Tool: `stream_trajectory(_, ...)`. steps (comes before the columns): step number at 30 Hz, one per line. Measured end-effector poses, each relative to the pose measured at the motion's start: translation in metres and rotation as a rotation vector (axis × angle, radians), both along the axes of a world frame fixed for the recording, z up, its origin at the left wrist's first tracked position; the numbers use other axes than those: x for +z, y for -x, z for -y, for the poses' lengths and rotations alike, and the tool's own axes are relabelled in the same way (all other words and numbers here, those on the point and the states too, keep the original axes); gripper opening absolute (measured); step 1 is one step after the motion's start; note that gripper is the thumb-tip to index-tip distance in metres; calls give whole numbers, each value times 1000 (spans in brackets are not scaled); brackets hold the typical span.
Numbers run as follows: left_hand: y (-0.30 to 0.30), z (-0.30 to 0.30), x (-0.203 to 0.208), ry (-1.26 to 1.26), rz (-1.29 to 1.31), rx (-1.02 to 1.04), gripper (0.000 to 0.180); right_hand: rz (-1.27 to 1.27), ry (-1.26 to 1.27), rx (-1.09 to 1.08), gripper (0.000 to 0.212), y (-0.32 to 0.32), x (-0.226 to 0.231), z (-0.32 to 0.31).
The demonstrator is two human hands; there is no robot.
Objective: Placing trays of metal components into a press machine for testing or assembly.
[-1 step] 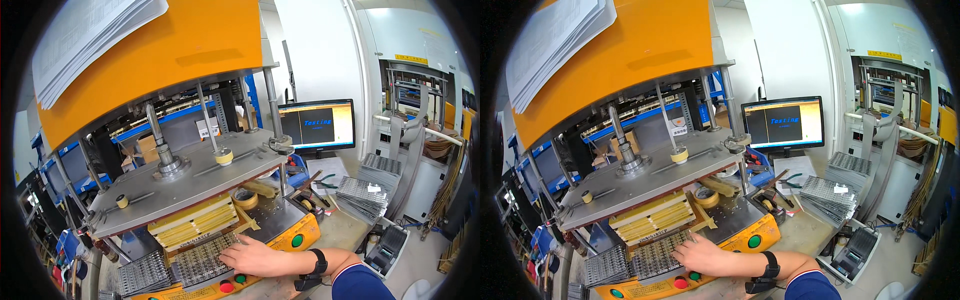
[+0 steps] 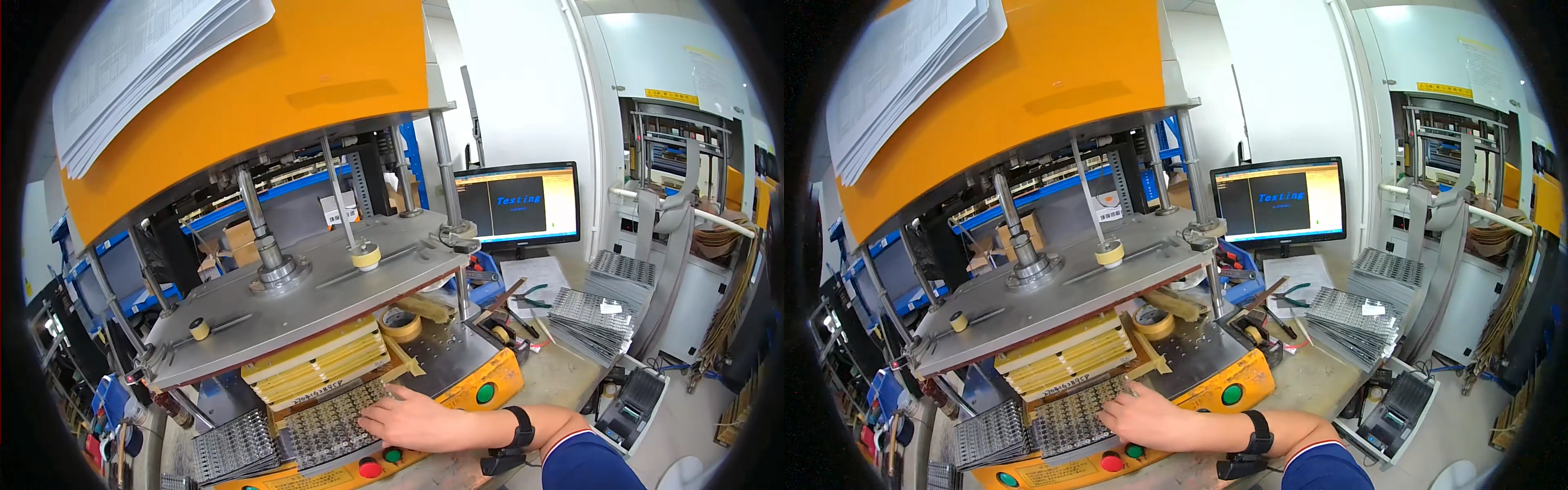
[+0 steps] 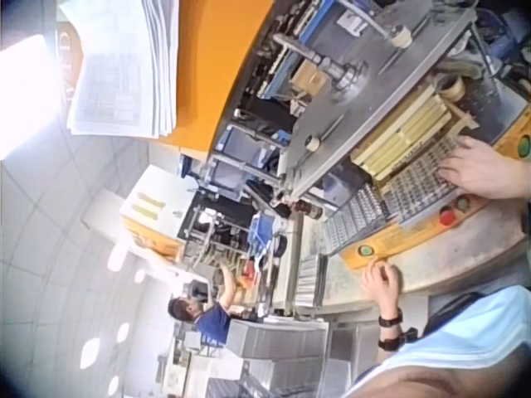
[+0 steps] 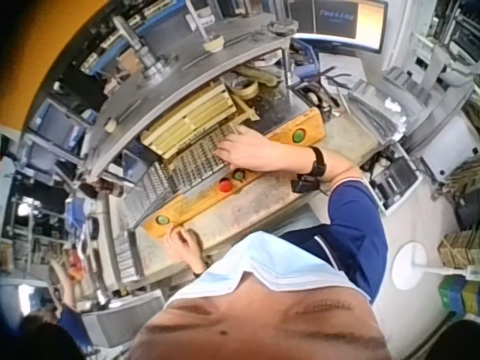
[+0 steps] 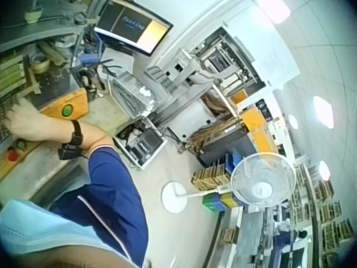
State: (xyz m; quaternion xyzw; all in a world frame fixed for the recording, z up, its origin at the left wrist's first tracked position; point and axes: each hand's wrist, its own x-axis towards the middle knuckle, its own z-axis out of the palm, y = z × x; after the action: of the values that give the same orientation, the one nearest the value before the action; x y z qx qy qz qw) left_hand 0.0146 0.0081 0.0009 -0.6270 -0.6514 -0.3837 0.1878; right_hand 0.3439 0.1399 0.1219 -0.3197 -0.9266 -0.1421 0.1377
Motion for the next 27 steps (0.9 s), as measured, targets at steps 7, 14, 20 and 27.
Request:
stream_trajectory(7, -4, 1, 4, 17, 14, -5, 20, 27, -151, 51, 38, 1, -2, -3)
stream_trajectory(14, -4, 1, 4, -4, -1, -2, 21, 9, -142, 62, 37, -4, 2, -5)
stream_trajectory(20, 4, 7, 12, 79, 80, -86, 18, -16, -5, 69, 49, -1, 12, -4)
stream_trajectory(27, -40, -78, 160, 10, -296, -522, 6, -67, -109, 118, 33, -13, 10, 3)
